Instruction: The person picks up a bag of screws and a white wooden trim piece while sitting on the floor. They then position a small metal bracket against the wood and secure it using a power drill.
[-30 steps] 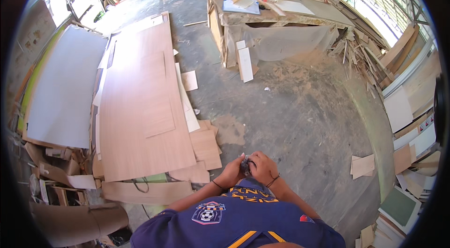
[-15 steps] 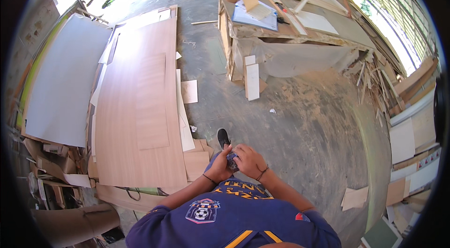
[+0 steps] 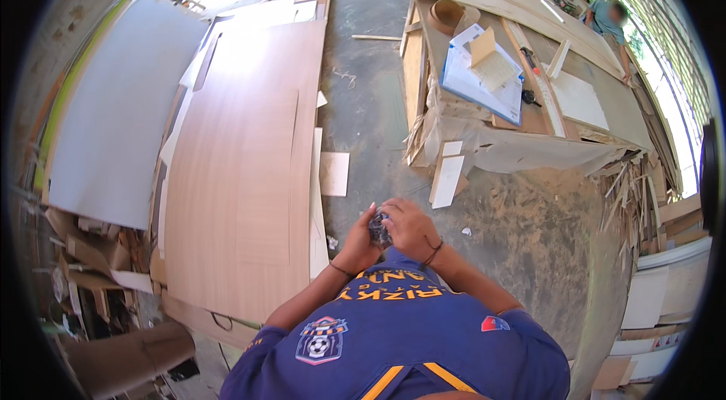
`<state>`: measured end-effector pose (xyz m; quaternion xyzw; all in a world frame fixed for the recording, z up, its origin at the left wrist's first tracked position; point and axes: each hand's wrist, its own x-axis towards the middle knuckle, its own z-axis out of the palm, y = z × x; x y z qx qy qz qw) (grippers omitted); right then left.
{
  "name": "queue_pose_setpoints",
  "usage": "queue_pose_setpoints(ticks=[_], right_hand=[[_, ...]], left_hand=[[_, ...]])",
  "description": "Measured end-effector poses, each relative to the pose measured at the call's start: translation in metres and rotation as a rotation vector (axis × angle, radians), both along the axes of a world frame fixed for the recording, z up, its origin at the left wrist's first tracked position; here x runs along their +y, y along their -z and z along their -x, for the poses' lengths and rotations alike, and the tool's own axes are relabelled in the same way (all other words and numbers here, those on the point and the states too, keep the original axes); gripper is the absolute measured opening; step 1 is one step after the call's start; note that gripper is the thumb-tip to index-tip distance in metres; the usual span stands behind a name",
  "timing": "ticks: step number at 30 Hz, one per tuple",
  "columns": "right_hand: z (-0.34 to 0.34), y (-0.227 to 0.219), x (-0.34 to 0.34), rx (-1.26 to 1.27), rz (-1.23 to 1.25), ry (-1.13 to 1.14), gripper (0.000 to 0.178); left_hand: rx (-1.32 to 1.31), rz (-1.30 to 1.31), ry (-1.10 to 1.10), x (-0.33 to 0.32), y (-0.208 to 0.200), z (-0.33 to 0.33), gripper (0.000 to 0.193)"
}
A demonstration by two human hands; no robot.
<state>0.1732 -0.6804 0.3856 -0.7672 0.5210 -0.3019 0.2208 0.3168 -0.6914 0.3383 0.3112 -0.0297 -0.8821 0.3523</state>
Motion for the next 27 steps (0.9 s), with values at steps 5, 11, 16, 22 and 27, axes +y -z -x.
queue_pose_setpoints(ticks=[5, 11, 16, 22, 27], right_hand=[[0.001, 0.008, -0.104, -0.159, 0.014, -0.040, 0.022], [0.009, 0.011, -0.261, -0.253, 0.081, -0.095, 0.021], [0.006, 0.002, -0.386, -0.534, -0.168, -0.126, 0.020], [-0.001, -0.010, -0.519, -0.874, -0.630, -0.105, 0.024], [0.011, -0.003, -0.637, -1.535, -0.985, -0.152, 0.026]], left_hand=[[-0.027, 0.003, -0.049, -0.101, 0.001, -0.001, 0.037], [-0.026, 0.065, -0.036, -0.253, 0.002, 0.000, 0.036], [0.004, 0.123, -0.101, -0.371, -0.015, -0.006, 0.036], [-0.014, 0.006, -0.203, -0.480, -0.017, -0.017, 0.037], [0.045, 0.022, -0.213, -0.606, 0.009, -0.026, 0.037]])
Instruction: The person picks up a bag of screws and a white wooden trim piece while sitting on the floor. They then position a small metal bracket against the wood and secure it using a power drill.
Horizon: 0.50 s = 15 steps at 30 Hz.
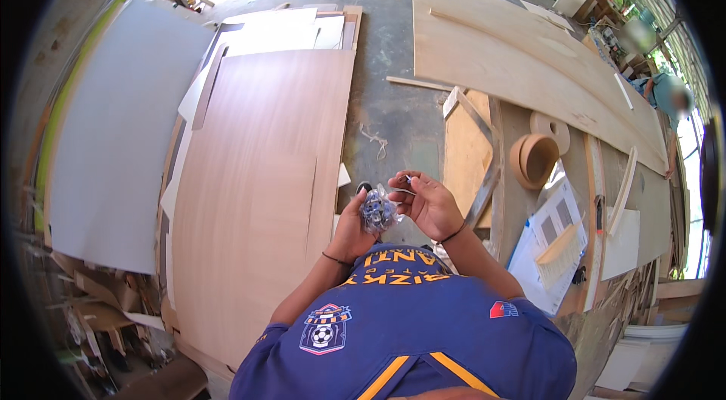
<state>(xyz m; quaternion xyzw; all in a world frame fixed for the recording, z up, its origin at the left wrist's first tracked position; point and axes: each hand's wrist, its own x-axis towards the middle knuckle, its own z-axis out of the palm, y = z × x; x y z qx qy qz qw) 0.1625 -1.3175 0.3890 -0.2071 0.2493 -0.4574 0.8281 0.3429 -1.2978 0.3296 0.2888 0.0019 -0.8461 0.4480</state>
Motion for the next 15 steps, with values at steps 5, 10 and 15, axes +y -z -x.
queue_pose_setpoints(ticks=[5, 10, 15], right_hand=[[0.007, -0.011, -0.101, -0.078, -0.107, 0.112, 0.028], [0.024, -0.020, -0.175, -0.047, -0.111, 0.251, 0.028], [0.048, -0.010, -0.235, -0.027, -0.103, 0.335, 0.027]], left_hand=[[0.039, 0.022, -0.029, -0.123, -0.013, -0.005, 0.039], [-0.097, 0.061, 0.024, -0.229, -0.032, 0.004, 0.039], [-0.092, 0.073, 0.126, -0.315, -0.037, 0.035, 0.040]])
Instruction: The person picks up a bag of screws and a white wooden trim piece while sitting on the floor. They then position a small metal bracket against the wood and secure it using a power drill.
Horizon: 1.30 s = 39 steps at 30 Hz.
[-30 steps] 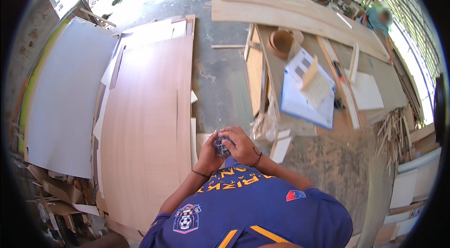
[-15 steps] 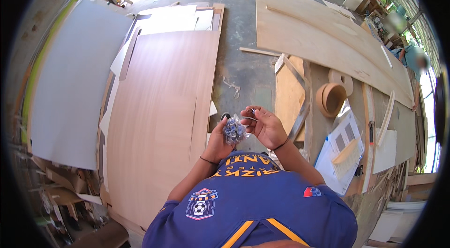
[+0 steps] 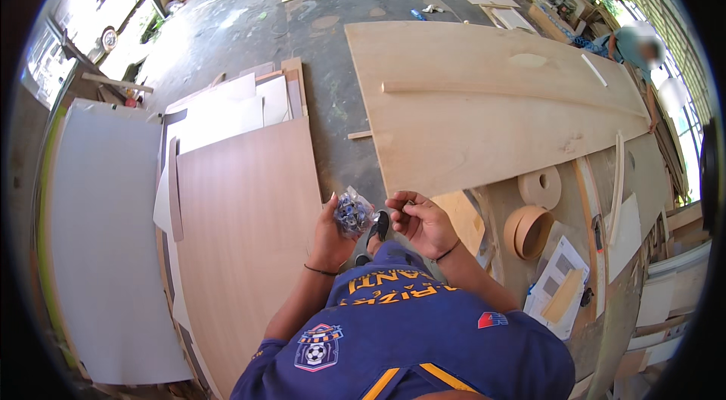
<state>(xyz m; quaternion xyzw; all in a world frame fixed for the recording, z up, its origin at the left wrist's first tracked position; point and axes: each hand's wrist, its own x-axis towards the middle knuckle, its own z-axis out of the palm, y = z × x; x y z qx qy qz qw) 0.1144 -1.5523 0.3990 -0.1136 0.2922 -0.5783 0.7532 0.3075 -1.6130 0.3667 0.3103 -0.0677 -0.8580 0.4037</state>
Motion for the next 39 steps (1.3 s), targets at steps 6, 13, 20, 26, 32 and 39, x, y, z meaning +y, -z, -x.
queue_pose_setpoints(ticks=[6, 13, 20, 26, 32, 39], right_hand=[[0.038, 0.012, -0.072, -0.062, 0.086, 0.166, 0.023], [0.065, 0.019, -0.117, 0.046, 0.070, 0.389, 0.023], [0.066, 0.052, -0.138, 0.089, 0.004, 0.761, 0.019], [0.042, 0.048, -0.185, 0.046, -0.099, 0.967, 0.017], [0.022, 0.025, -0.279, 0.645, -0.075, 0.541, 0.016], [0.038, 0.018, -0.353, 1.498, 0.099, 0.515, 0.017]], left_hand=[[-0.060, 0.016, 0.176, -0.086, -0.015, 0.049, 0.042], [-0.116, -0.016, 0.355, -0.172, -0.016, 0.098, 0.037], [-0.158, -0.091, 0.604, -0.252, 0.010, 0.136, 0.038], [-0.091, -0.090, 0.679, -0.316, 0.002, 0.119, 0.037], [-0.099, -0.030, 0.574, -0.369, -0.011, 0.100, 0.029], [-0.150, 0.114, 0.735, -0.405, 0.002, 0.139, 0.020]])
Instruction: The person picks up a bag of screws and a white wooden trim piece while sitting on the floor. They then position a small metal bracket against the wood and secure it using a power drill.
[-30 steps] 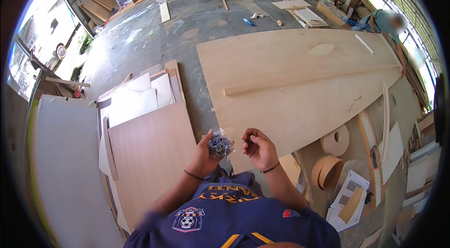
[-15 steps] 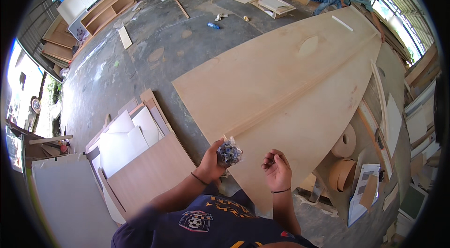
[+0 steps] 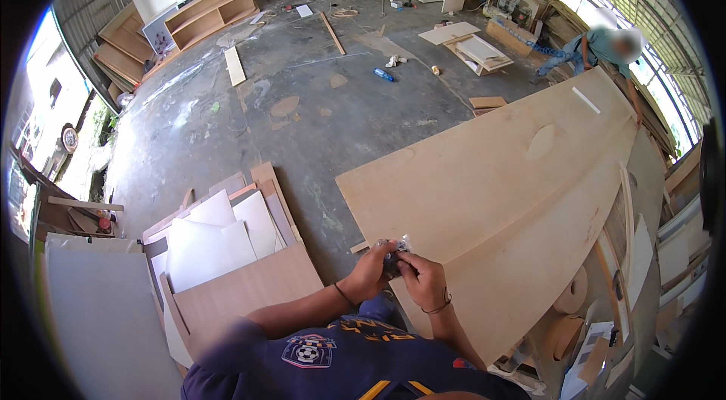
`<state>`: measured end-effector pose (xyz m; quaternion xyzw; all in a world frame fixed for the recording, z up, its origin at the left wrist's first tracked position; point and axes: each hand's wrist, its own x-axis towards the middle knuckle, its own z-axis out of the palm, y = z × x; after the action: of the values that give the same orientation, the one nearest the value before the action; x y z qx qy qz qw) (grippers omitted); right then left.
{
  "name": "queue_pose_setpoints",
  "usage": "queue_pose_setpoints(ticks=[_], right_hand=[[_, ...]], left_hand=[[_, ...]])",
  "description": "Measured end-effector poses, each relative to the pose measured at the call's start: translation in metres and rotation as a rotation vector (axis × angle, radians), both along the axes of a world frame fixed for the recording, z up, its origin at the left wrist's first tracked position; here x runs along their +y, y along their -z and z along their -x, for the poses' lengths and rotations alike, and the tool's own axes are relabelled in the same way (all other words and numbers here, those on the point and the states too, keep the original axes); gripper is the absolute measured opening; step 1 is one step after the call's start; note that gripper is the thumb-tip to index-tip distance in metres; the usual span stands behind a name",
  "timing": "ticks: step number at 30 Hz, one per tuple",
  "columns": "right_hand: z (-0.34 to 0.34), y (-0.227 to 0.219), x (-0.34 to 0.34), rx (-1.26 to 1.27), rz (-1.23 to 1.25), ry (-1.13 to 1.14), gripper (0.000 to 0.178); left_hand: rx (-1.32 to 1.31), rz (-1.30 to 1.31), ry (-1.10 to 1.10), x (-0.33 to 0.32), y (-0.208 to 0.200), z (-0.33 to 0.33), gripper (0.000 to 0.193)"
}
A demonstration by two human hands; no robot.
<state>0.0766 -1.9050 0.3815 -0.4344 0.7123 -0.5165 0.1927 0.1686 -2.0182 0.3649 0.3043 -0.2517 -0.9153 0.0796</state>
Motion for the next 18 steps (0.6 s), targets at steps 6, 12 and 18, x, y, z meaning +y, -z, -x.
queue_pose_setpoints(ticks=[6, 12, 18], right_hand=[[0.037, 0.006, -0.026, 0.170, 0.026, 0.159, 0.015], [0.061, 0.005, -0.067, 0.288, -0.037, 0.244, 0.016], [0.064, -0.009, -0.139, 0.235, -0.289, 0.274, 0.022]], left_hand=[[-0.072, 0.029, 0.133, -0.036, -0.003, 0.045, 0.019], [-0.010, -0.008, 0.233, -0.080, 0.007, 0.077, 0.022], [0.030, -0.090, 0.330, -0.158, 0.012, 0.085, 0.026]])
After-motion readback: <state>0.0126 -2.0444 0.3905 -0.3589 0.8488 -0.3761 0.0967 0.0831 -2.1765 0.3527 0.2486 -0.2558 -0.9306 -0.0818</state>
